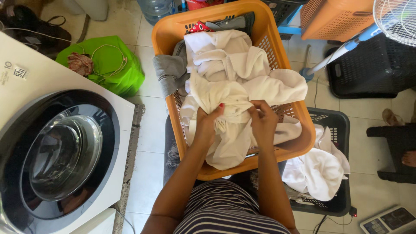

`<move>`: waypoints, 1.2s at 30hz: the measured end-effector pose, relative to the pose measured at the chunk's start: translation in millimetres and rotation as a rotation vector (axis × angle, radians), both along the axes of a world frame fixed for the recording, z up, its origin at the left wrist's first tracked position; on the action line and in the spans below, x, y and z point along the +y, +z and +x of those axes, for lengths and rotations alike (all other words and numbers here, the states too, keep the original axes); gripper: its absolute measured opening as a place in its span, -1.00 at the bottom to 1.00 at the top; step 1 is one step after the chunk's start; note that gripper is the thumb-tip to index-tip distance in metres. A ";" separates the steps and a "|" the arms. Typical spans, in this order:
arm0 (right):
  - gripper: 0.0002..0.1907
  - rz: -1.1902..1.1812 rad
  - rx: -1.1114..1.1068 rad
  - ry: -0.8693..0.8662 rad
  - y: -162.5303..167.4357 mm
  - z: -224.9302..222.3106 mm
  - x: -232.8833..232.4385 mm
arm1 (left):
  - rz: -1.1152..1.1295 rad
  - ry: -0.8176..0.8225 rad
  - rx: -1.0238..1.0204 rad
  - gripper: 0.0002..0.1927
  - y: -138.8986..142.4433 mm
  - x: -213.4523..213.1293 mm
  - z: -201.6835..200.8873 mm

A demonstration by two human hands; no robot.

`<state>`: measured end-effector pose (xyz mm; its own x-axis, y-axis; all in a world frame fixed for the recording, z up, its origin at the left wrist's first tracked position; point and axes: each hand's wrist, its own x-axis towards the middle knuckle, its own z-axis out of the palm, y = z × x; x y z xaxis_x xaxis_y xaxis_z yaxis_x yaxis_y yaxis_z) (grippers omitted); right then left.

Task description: The person sorts laundry from an orange basket, handling white shirts and a red patterned garment. They pick up each item, unfold it, and place it into a black basket beside them.

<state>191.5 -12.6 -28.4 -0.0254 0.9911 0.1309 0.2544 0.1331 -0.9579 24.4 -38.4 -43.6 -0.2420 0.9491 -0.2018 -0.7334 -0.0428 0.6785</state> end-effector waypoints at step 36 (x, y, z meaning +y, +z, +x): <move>-0.87 0.251 -0.381 -0.067 5.9 -29.8 -19.4 | -0.020 -0.094 0.081 -0.31 -22.9 1.7 2.4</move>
<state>161.7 -32.0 -22.4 -0.0555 0.9308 0.3612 0.5985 0.3206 -0.7342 26.8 -36.7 -66.5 -0.1686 0.9643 -0.2044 -0.6766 0.0376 0.7354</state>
